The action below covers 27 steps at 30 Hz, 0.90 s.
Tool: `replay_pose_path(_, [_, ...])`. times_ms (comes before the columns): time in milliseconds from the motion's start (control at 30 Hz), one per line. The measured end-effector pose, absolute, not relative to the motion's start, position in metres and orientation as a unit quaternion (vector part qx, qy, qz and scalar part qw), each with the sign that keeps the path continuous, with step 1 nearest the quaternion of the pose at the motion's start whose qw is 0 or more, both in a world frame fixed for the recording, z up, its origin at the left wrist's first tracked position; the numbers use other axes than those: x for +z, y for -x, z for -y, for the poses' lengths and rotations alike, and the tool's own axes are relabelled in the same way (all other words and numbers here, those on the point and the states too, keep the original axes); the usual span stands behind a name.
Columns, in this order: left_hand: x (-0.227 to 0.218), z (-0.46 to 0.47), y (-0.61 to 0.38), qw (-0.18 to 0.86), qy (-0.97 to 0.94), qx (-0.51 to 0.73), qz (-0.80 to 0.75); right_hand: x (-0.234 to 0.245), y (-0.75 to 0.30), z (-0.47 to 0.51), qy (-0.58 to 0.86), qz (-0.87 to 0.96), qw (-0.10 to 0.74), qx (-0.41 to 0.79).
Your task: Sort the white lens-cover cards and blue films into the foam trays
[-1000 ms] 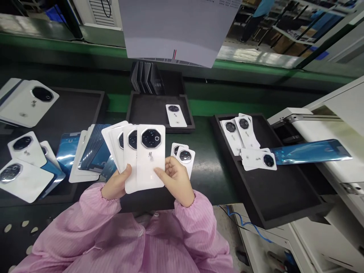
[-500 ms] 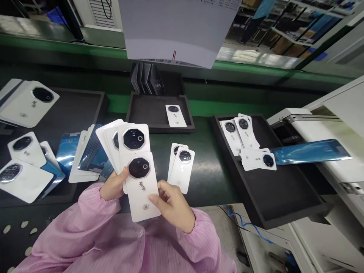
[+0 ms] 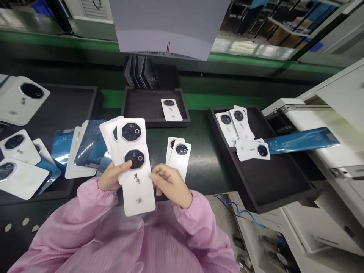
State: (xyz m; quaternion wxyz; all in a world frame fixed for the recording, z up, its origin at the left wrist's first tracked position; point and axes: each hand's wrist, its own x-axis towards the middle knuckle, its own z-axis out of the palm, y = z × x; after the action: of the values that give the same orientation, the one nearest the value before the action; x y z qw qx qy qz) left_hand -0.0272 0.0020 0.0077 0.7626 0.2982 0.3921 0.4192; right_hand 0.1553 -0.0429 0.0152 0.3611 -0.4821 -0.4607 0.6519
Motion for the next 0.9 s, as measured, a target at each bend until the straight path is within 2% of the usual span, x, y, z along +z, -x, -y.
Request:
replay_pose_path(200, [0.006, -0.006, 0.025, 0.773, -0.278, 0.425, -0.379, 0.016, -0.148, 0.03, 0.46, 0.424, 0.392, 0.674])
replay_pose_path(367, [0.002, -0.007, 0.025, 0.771, -0.261, 0.447, -0.371, 0.017, -0.148, 0.035, 0.45, 0.433, 0.436, 0.648])
replay_pose_path(500, [0.004, -0.007, 0.028, 0.783, -0.263, 0.45, -0.34, 0.009, -0.179, 0.046, 0.527, 0.435, 0.525, 0.507])
replay_pose_path(567, [0.008, -0.007, 0.029, 0.8, -0.272, 0.428, -0.32, -0.003, -0.201, 0.048, 0.585, 0.435, 0.543, 0.418])
replay_pose_path(633, [0.012, -0.006, 0.029, 0.811, -0.28, 0.411, -0.307, -0.019, -0.22, 0.046, 0.653, 0.465, 0.493, 0.338])
replay_pose_path(767, [0.013, -0.003, 0.029, 0.811, -0.311, 0.393, -0.302, -0.041, -0.235, 0.037, 0.757, 0.553, 0.299, 0.18])
replay_pose_path(833, [0.01, -0.002, 0.03, 0.809, -0.334, 0.377, -0.302, -0.037, -0.23, 0.033, 0.754, 0.57, 0.288, 0.156])
replay_pose_path(900, [0.006, 0.0, 0.032, 0.812, -0.355, 0.354, -0.299, -0.023, -0.217, 0.028, 0.722, 0.567, 0.35, 0.186])
